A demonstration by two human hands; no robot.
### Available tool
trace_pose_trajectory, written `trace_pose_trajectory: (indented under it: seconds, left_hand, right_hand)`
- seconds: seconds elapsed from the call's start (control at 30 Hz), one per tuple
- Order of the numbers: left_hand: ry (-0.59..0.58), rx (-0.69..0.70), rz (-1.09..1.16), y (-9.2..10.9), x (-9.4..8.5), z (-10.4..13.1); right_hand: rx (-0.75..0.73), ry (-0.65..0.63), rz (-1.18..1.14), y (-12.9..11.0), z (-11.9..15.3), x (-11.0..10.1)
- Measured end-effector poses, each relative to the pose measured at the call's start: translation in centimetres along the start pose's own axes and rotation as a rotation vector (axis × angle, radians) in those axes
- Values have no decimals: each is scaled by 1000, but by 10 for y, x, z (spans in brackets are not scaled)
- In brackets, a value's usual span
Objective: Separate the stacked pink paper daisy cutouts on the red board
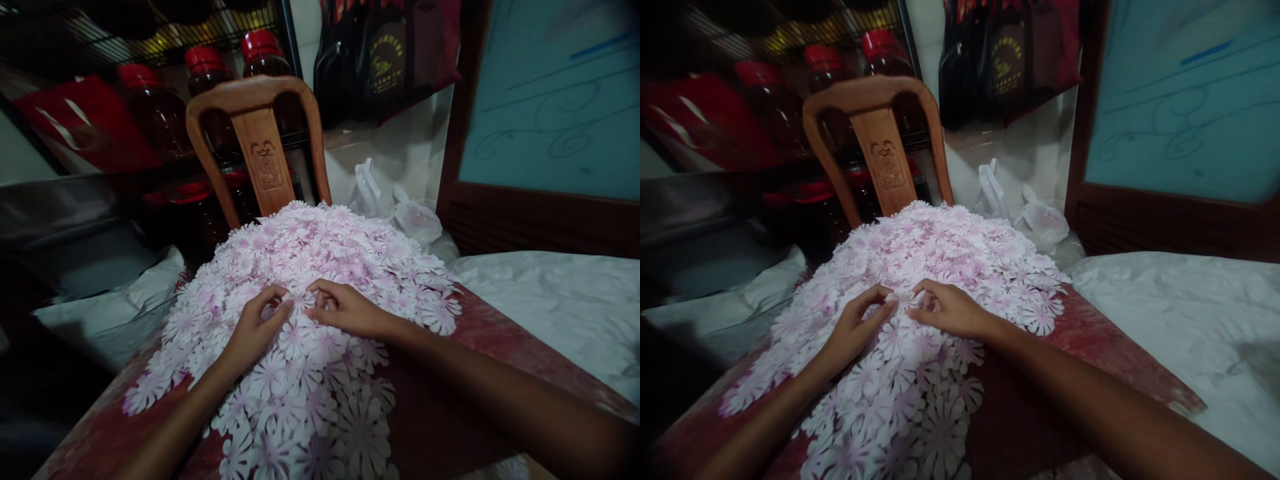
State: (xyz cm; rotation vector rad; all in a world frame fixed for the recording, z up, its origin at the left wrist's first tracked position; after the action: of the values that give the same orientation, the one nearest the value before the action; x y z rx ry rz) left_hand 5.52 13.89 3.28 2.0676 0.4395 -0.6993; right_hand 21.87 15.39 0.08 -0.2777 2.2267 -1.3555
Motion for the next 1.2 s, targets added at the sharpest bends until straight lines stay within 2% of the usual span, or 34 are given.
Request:
trace_pose_trajectory:
  seconds: [0.2, 0.37, 0.6, 1.2]
  left_hand:
    - [-31, -10, -18, 0, 3, 1]
    - [-5, -15, -47, 1, 4, 1]
    - [11, 51, -37, 3, 3, 0]
    - [6, 12, -112, -6, 4, -1]
  right_hand:
    - [-92, -1, 80, -6, -1, -3]
    - [-60, -6, 47, -2, -1, -3]
    - [-47, -16, 10, -4, -1, -3]
    - [-35, 19, 66, -7, -4, -5]
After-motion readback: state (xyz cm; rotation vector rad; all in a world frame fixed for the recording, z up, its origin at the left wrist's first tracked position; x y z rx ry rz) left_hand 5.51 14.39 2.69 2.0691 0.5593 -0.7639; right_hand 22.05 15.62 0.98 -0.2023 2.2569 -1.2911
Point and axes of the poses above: each hand's wrist, its own z-axis away from the middle knuckle, its own x-axis out of the palm, y = z × x, the point moved 6 cm from there along -z, towards the middle knuckle, and after that the axes turned 5 degrees about -z, right-handed, at the moved point
